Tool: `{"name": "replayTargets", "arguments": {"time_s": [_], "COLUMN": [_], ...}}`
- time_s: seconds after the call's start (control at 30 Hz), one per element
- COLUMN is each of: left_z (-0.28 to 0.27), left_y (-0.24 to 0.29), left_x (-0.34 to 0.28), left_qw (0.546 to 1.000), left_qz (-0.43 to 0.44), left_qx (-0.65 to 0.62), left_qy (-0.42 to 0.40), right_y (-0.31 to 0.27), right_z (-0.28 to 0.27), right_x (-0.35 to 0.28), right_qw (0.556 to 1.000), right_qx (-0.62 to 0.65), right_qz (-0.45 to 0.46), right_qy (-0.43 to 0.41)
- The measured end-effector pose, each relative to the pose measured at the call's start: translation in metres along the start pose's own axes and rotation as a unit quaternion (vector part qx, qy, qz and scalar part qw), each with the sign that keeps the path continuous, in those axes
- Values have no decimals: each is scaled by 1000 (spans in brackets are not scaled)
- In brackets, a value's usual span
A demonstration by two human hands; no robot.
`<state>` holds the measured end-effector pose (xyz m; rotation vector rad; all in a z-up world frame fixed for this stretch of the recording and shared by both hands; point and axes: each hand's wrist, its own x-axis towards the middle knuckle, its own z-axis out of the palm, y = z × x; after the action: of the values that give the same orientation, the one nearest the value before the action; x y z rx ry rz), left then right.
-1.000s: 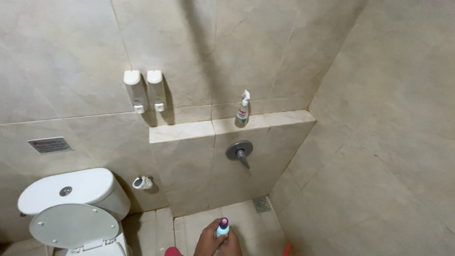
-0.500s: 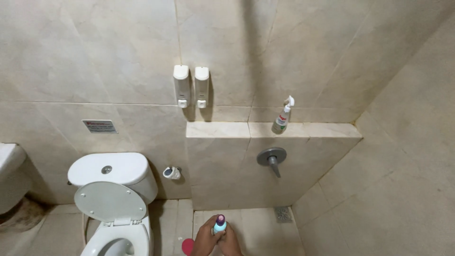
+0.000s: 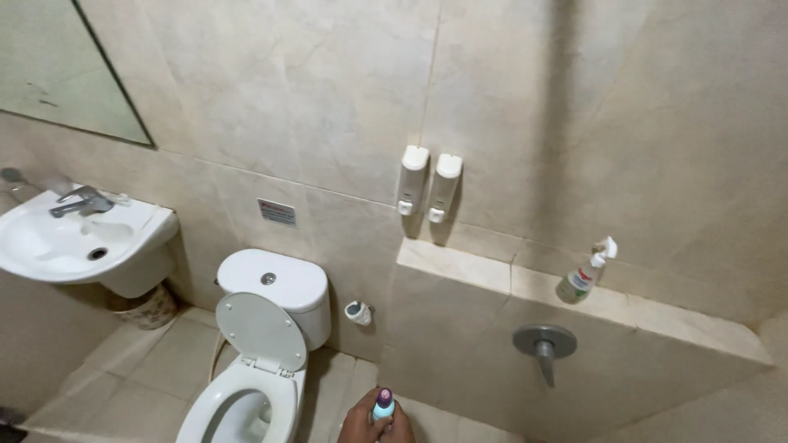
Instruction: The person cleans a bathroom by first picking up a bottle of liquid and placing it on the toilet tank. They then use a pink sponge to wipe a wall shelf and a red brush to scrub the tiled floor and the base of the wall.
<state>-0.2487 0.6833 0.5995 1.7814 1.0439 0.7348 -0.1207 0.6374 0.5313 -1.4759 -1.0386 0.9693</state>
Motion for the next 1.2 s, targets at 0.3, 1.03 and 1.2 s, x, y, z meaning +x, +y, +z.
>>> {"name": "replayTargets", "arguments": {"time_s": [0.3,1.03,1.2], "left_z": [-18,-59,-63], "left_y": [60,85,46], "left_x": [6,25,41], "left_qw": [993,969,968], "left_qz": [-34,-76,-49], "left_qx": [8,44,50], "left_qy": [115,232,241], "right_y": [-40,-97,-103], "right_z": [-1,26,37], "right_x": [37,84,101], "right_qw": [995,974,975], "right_qx": [-54,-109,-100], "right_qz": [-1,-73,-46], "right_qy": [-87,-183,-192]}}
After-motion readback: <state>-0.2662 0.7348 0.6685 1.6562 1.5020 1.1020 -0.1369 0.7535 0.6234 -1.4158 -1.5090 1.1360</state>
